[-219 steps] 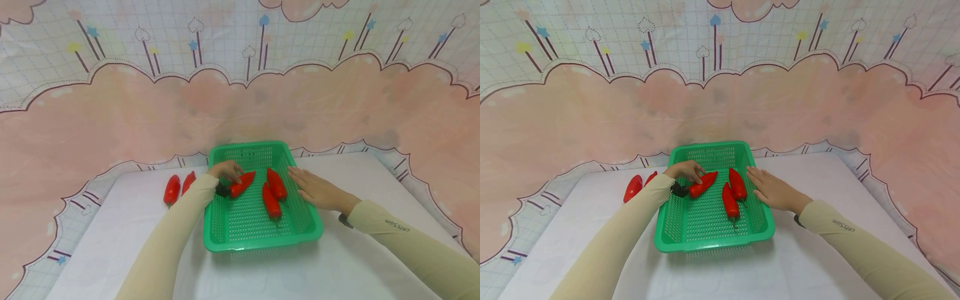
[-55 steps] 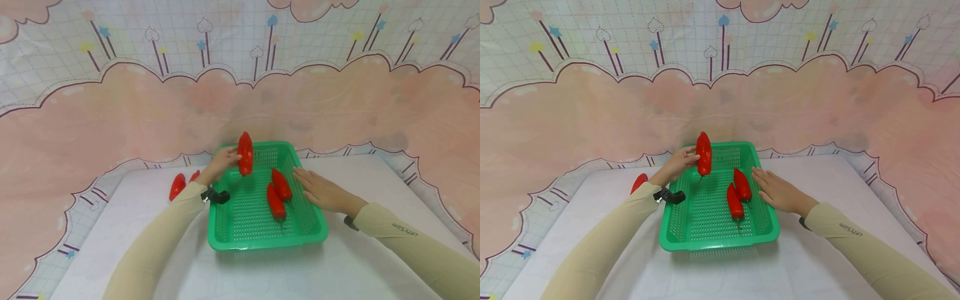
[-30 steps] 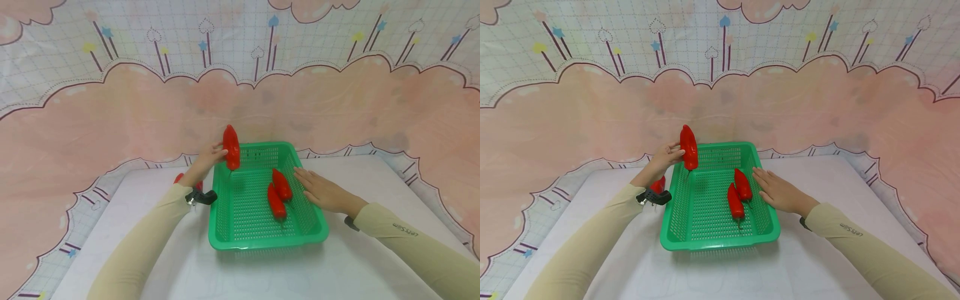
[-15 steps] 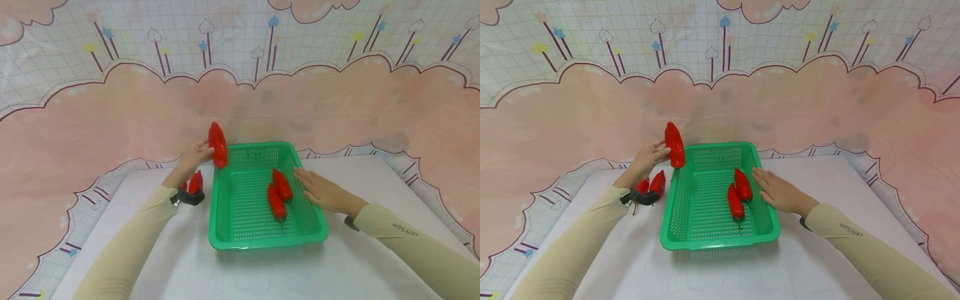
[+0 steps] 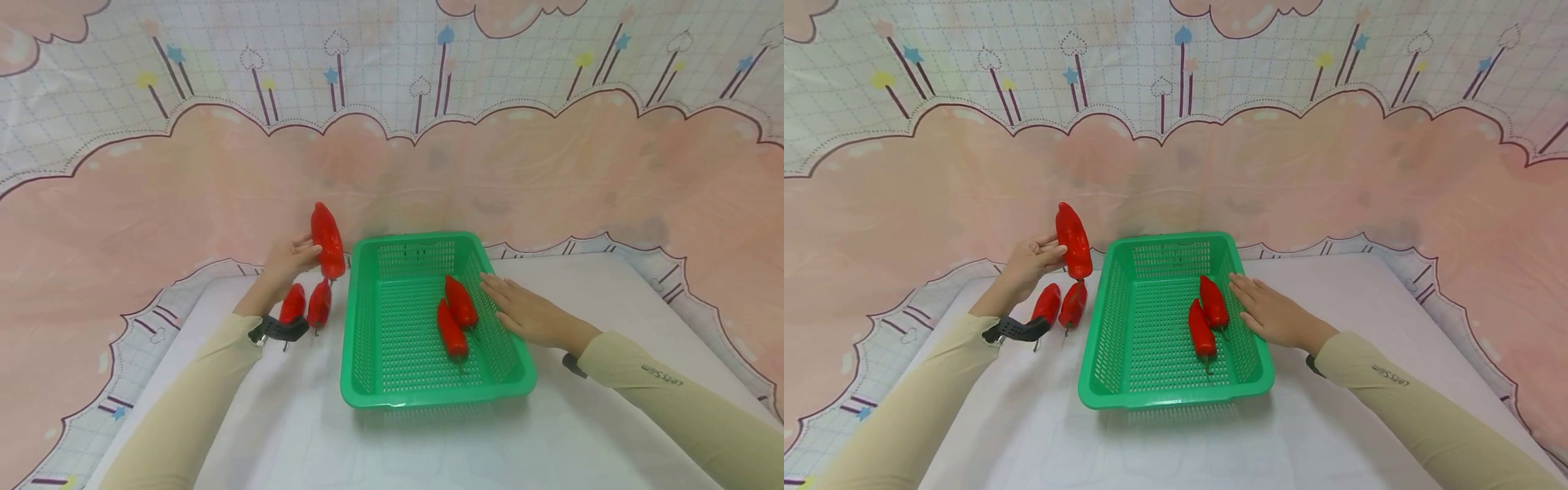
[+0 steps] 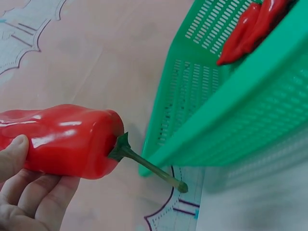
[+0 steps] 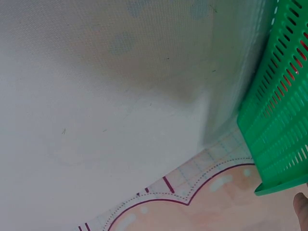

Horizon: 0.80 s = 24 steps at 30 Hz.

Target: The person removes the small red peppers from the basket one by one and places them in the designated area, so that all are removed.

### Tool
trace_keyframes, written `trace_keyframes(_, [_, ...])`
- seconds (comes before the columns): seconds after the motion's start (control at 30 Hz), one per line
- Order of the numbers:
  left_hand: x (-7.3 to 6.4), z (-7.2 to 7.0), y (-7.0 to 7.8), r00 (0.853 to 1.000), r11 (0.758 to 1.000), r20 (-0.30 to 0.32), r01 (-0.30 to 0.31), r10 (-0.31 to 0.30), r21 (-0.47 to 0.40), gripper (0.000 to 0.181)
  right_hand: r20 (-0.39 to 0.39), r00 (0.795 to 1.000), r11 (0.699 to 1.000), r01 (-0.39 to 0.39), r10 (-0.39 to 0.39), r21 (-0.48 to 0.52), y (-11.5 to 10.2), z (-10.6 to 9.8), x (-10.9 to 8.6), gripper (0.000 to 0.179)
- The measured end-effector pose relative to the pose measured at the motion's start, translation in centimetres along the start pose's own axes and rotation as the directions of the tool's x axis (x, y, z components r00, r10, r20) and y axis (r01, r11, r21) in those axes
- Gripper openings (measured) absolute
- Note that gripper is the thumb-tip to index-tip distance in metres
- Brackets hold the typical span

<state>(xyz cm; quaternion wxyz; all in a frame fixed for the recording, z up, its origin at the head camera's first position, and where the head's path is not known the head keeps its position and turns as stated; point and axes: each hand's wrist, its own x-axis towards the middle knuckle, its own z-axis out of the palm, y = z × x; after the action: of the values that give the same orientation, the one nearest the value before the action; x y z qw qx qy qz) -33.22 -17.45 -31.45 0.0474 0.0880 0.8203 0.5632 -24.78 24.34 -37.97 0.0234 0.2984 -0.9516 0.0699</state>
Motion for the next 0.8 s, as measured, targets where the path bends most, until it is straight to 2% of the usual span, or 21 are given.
trace_keyframes(0.33, [-0.7,-2.0,-1.2,0.999,0.999,-0.01,0.033,-0.032,0.036,0.064,0.015,1.0,1.0,-0.014,0.014,0.01,0.0,0.0,0.0,0.057])
trace_keyframes(0.53, [-1.4,-3.0,-1.8,0.997,0.997,-0.037,0.066,-0.064,0.051,0.066,0.027,0.999,1.0,-0.026,0.025,0.016,0.0,0.0,0.0,0.058])
trace_keyframes(0.8, [-2.3,-4.2,-3.2,0.994,0.994,-0.076,0.08,-0.074,0.078,0.069,0.031,0.999,1.0,-0.023,0.022,0.011,0.1,-0.1,0.0,0.058])
